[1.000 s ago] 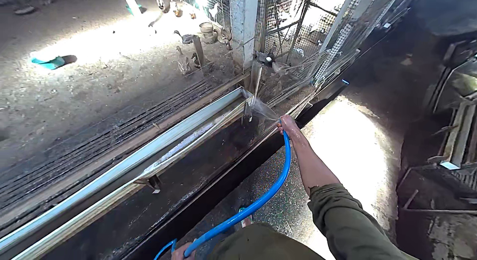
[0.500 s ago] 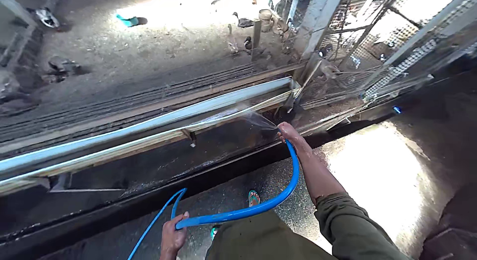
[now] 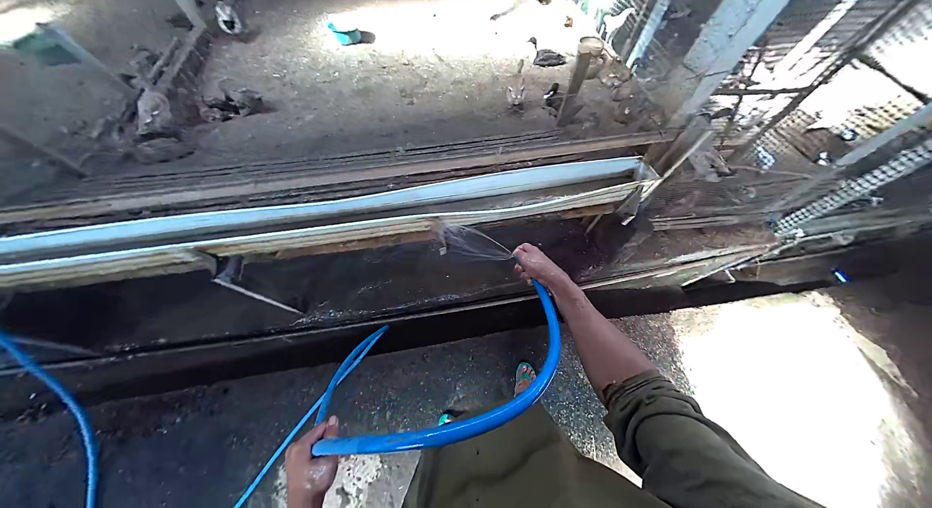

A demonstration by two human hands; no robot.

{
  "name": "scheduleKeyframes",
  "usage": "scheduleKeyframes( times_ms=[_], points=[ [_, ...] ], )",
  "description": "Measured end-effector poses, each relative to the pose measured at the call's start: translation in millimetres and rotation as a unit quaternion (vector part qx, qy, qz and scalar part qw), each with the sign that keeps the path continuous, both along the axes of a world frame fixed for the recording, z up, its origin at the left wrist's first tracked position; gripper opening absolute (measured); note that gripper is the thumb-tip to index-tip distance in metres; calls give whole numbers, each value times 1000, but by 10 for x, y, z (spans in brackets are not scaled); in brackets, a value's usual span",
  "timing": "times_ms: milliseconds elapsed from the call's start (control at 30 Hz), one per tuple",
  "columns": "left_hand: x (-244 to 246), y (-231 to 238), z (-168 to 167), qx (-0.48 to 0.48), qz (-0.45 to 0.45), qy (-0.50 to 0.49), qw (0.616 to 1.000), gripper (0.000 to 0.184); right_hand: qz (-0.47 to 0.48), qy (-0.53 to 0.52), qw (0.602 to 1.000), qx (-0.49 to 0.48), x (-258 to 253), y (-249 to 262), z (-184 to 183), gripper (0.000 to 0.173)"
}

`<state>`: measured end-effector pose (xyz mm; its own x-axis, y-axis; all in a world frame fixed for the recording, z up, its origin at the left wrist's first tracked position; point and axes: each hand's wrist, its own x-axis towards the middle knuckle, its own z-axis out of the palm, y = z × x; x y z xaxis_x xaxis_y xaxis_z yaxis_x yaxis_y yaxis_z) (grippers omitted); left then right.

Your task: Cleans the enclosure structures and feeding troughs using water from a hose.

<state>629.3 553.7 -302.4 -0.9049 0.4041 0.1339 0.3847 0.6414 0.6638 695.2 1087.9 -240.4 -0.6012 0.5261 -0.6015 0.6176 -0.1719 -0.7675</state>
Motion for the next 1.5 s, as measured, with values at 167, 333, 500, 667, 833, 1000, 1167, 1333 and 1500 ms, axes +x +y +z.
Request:
scheduleKeyframes(
  times_ms=[167,333,500,667,833,1000,1167,1333,1500],
  points=[
    [3,-540,85,22,66,19,997,51,52,25,998,-4,-533,-594,162,26],
    [32,-1016,140,52,122,57,990,50,121,47,992,3,-1083,-1152,309,27],
    [91,-1415,227,61,202,75,975,49,177,75,981,-11,-1714,-1709,423,24],
    [148,-1662,241,58,271,95,956,50,253,90,963,9,-2353,-2227,646,24],
    [39,-1746,120,52,303,127,943,51,314,90,945,-1,-3126,-2620,802,25],
    [-341,-1640,75,40,353,104,929,47,278,163,936,-141,-4069,-2889,1082,23],
    [-1045,-1279,255,32,379,75,922,47,266,189,891,-315,-5339,-2919,1747,27],
    [-1890,-816,659,21,386,66,920,49,337,222,889,-217,-6587,-2832,2505,23],
    [-2478,-563,817,16,383,98,919,50,414,207,883,74,-7346,-2907,3098,22]
  ],
)
